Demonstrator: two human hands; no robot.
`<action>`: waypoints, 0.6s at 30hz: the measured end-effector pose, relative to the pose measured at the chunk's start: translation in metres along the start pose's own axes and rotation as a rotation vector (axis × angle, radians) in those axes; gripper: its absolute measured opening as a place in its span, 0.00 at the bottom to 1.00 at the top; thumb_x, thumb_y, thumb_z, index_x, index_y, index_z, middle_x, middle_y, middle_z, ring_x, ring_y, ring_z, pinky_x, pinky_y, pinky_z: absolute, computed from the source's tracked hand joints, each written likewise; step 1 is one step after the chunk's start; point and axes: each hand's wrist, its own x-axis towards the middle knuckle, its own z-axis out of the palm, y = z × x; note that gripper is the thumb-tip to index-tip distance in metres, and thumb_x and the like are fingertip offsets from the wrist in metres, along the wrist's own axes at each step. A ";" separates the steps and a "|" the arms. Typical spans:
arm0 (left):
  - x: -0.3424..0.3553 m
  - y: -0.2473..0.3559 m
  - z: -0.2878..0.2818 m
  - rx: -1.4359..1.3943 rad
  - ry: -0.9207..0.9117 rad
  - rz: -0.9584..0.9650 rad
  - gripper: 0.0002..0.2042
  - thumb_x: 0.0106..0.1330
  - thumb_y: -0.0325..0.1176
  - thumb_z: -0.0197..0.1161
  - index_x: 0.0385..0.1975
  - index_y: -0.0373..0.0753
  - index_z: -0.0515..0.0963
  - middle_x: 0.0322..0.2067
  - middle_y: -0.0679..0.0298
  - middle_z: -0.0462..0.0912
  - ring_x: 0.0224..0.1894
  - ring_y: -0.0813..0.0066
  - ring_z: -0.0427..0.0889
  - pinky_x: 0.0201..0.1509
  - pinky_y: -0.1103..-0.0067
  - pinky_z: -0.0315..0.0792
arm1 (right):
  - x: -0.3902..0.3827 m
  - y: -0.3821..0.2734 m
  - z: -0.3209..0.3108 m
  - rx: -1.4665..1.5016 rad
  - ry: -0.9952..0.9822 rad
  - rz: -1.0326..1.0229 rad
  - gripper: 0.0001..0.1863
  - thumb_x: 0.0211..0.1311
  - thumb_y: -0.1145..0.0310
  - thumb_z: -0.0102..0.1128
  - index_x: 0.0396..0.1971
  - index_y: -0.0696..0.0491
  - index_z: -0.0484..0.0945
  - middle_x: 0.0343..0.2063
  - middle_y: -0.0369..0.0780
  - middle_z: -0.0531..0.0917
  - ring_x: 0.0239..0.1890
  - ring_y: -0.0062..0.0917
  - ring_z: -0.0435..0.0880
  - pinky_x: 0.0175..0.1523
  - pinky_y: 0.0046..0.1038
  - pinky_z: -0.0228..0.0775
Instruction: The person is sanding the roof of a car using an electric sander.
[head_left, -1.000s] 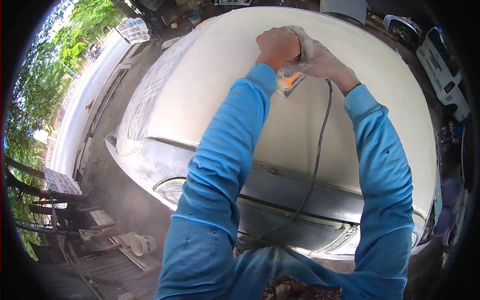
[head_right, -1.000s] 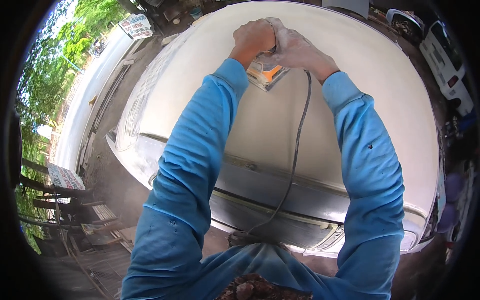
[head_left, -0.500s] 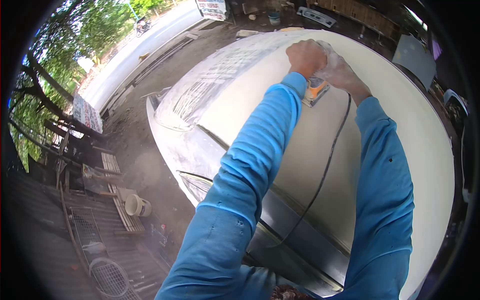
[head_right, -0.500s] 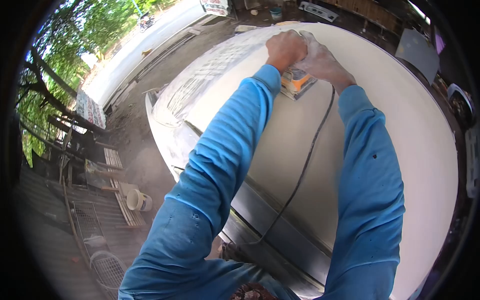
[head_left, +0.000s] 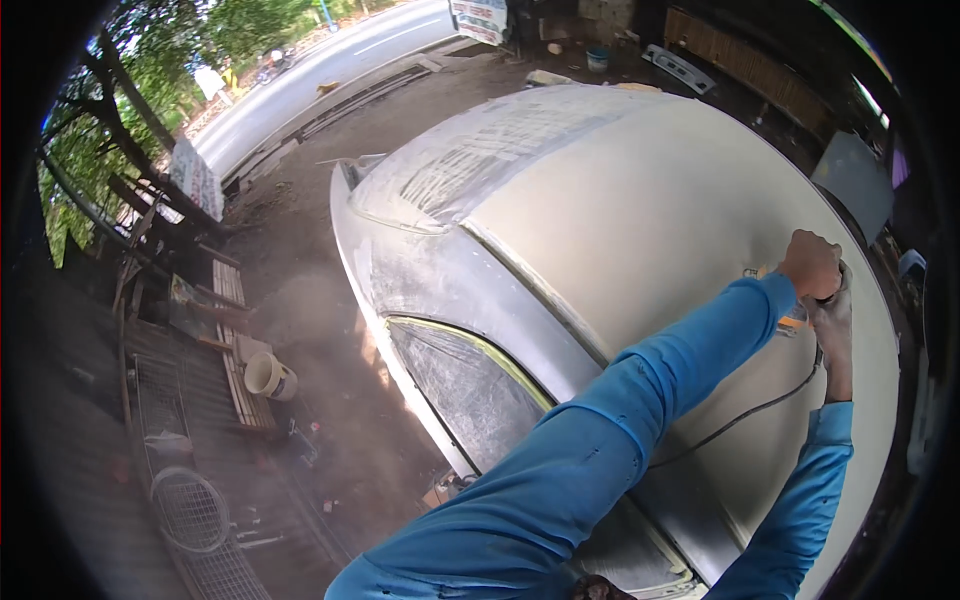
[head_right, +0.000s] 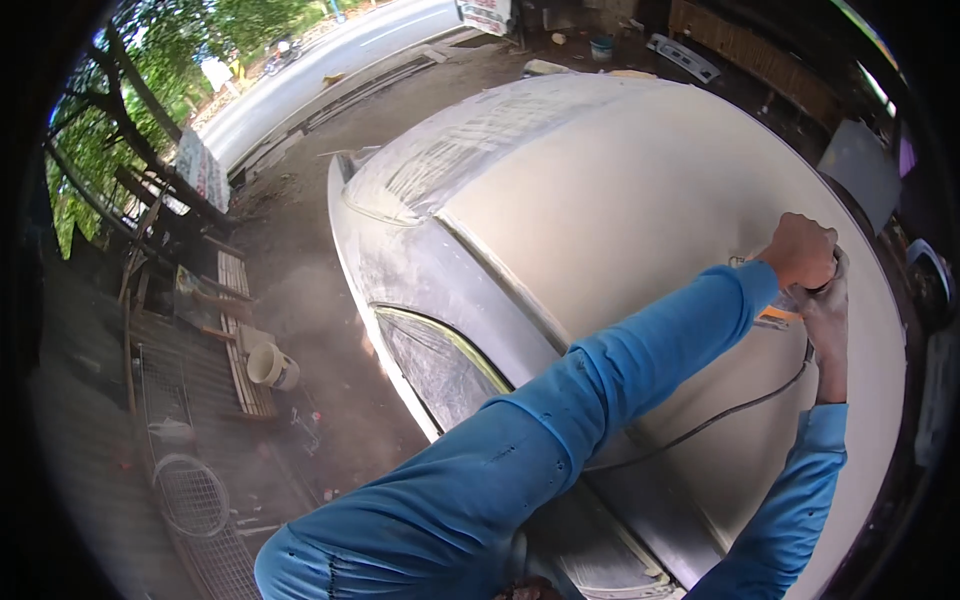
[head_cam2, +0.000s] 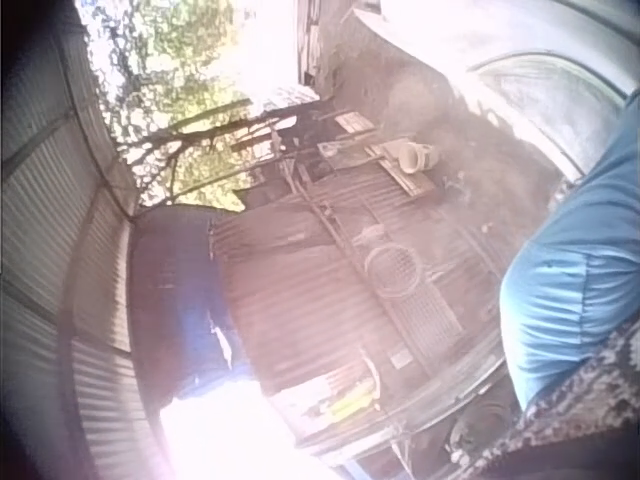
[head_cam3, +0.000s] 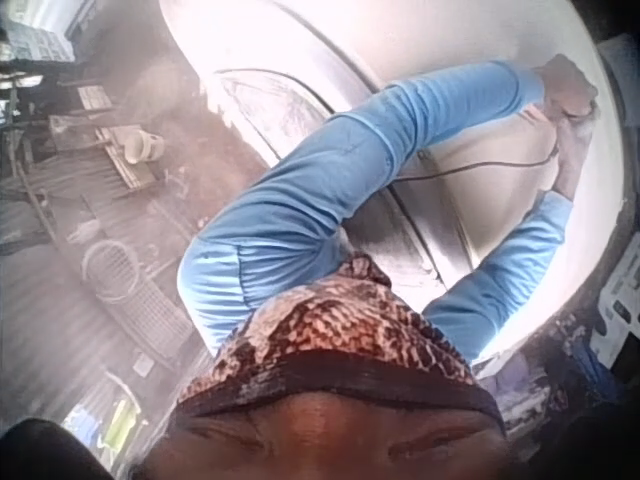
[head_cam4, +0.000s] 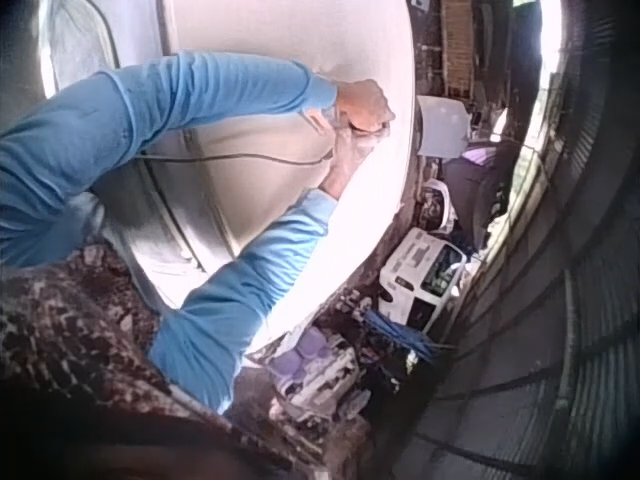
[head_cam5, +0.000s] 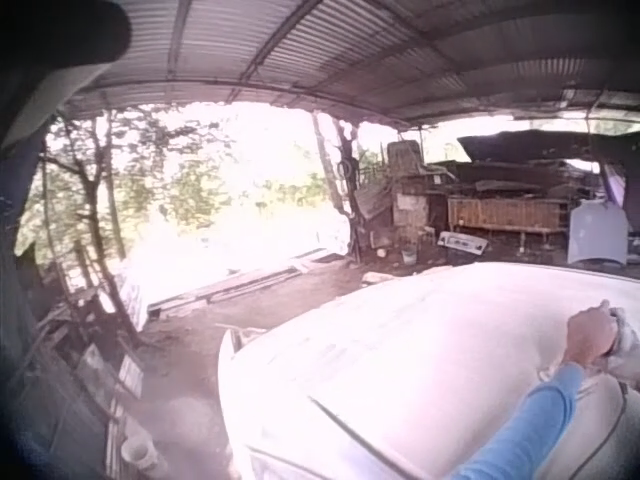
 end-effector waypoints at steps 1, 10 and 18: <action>-0.001 0.029 0.015 -0.107 -0.014 0.068 0.20 0.56 0.42 0.59 0.45 0.39 0.81 0.40 0.53 0.88 0.44 0.54 0.86 0.50 0.65 0.76 | -0.018 -0.005 -0.007 0.004 0.054 0.016 0.46 0.54 0.72 0.71 0.70 0.55 0.54 0.57 0.47 0.76 0.59 0.35 0.79 0.61 0.30 0.73; -0.002 0.072 0.031 -0.264 -0.261 0.228 0.23 0.63 0.38 0.52 0.60 0.43 0.70 0.54 0.53 0.82 0.54 0.49 0.81 0.58 0.60 0.73 | -0.062 -0.044 -0.026 0.034 0.151 0.318 0.49 0.50 0.75 0.71 0.72 0.52 0.52 0.58 0.42 0.76 0.61 0.29 0.76 0.65 0.29 0.68; 0.039 -0.021 0.042 -0.381 -0.161 0.113 0.16 0.63 0.40 0.55 0.49 0.47 0.79 0.48 0.59 0.86 0.51 0.58 0.84 0.56 0.65 0.75 | 0.006 -0.028 0.039 -0.119 0.251 0.313 0.51 0.50 0.74 0.71 0.73 0.52 0.50 0.50 0.41 0.80 0.52 0.27 0.81 0.54 0.28 0.76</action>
